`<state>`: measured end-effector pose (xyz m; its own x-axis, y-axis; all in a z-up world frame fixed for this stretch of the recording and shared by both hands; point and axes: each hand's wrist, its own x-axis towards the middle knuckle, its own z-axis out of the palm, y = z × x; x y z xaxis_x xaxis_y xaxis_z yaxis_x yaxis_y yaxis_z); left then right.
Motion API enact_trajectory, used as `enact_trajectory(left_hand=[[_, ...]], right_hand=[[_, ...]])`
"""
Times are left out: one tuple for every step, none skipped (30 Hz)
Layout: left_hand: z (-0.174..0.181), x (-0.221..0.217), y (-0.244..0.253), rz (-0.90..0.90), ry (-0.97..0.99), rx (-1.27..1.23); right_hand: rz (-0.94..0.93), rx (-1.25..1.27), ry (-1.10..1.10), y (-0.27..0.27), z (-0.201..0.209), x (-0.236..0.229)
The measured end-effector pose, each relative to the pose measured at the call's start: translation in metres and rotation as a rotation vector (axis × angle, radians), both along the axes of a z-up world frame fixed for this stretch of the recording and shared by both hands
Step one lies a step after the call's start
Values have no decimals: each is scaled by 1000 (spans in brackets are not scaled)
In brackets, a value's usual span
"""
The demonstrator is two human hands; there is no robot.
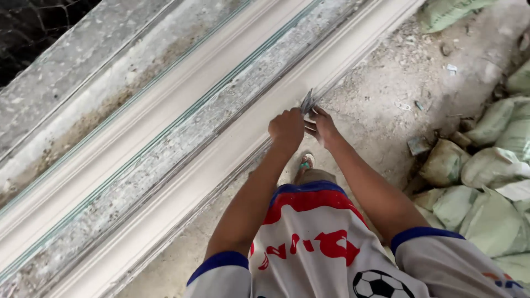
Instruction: The person is using a metal scraper to clean and shape long decorative plaster moldings on a workbench.
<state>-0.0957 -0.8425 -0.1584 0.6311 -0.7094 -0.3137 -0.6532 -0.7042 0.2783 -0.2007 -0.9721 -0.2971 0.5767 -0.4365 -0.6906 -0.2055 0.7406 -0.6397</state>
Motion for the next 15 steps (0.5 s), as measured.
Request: enact_trajectory(left_hand=[[3,5,5,-15,1,-6],[5,11,7,-54,35,11],[7,17,9,-93,68,28],[24,20,35,-96,71,34],[42,22,60,-119,90,128],[61,28,83,-141,103,223],[70,29,105,-145,100,229],[79,30,127,-123,101,264],[89,31,148,-101,102,299],[93,33,148,-107,94,304],[96,35,148,-94,72,342],[98,31,147,-78,62,377],[97,33,128,-80,65,380],[95,36,105,-101,59,402],[93,38,81,-121,53,423]], right_hand=[[-15,-6,1,0,11,2],[3,5,35,-2,21,5],[20,16,69,-5,31,9],[17,22,72,-4,26,5],[27,18,103,-4,21,2],[36,14,126,-6,17,3],[33,21,123,-5,19,0],[58,-2,109,-4,21,-2],[83,-25,95,-4,23,-5],[76,-21,88,-2,21,0],[63,-4,79,-1,20,4],[55,11,82,-1,18,1],[54,15,85,2,18,1],[37,48,76,-1,18,2],[20,82,66,-5,18,3]])
